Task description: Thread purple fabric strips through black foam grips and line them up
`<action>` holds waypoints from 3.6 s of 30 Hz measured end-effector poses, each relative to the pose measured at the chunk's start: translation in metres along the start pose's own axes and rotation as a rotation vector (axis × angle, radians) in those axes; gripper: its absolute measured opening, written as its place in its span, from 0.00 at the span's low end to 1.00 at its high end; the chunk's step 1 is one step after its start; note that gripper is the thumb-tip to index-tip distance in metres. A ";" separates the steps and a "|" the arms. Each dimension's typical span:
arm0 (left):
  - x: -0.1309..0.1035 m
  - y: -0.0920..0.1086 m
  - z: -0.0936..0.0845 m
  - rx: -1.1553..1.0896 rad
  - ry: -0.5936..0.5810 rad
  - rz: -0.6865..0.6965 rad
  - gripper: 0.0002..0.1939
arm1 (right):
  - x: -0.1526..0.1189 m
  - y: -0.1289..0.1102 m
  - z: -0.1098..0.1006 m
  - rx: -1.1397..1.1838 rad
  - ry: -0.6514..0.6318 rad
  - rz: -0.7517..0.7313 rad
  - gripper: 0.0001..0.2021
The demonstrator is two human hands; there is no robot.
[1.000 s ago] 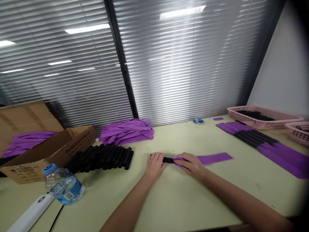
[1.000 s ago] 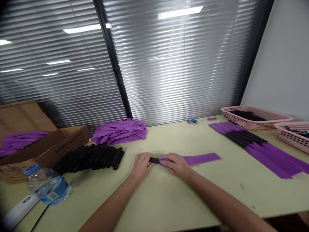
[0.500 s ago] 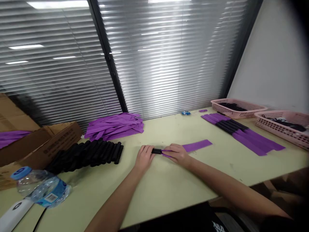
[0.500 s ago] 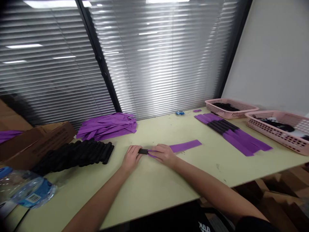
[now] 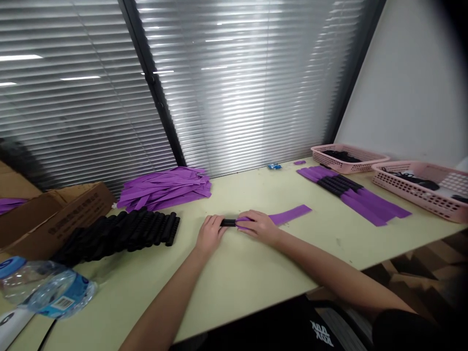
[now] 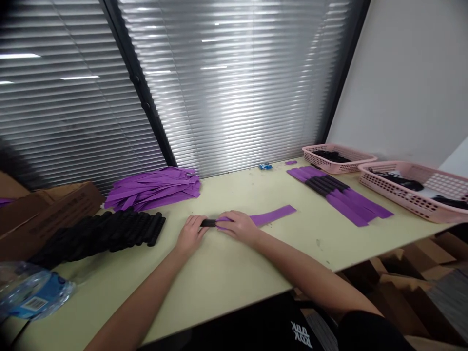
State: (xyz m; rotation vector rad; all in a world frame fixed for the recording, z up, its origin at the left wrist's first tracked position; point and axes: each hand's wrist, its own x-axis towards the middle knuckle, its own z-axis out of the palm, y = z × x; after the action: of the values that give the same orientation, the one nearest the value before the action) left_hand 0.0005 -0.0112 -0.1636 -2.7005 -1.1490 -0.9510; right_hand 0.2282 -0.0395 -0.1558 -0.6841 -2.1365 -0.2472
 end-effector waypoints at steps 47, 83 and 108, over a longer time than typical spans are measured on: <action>0.000 0.004 -0.005 0.155 -0.028 0.055 0.08 | -0.003 -0.003 0.003 -0.035 0.055 -0.083 0.07; 0.000 0.005 -0.007 0.089 -0.065 0.079 0.08 | -0.004 -0.005 0.006 0.054 0.044 -0.064 0.07; -0.003 0.001 0.001 -0.169 0.059 -0.033 0.08 | -0.003 -0.002 0.001 0.060 0.071 -0.044 0.10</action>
State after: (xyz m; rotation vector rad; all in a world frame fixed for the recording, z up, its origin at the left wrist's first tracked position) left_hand 0.0005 -0.0136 -0.1658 -2.7675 -1.1548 -1.1750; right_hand 0.2281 -0.0415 -0.1584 -0.5856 -2.0839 -0.2268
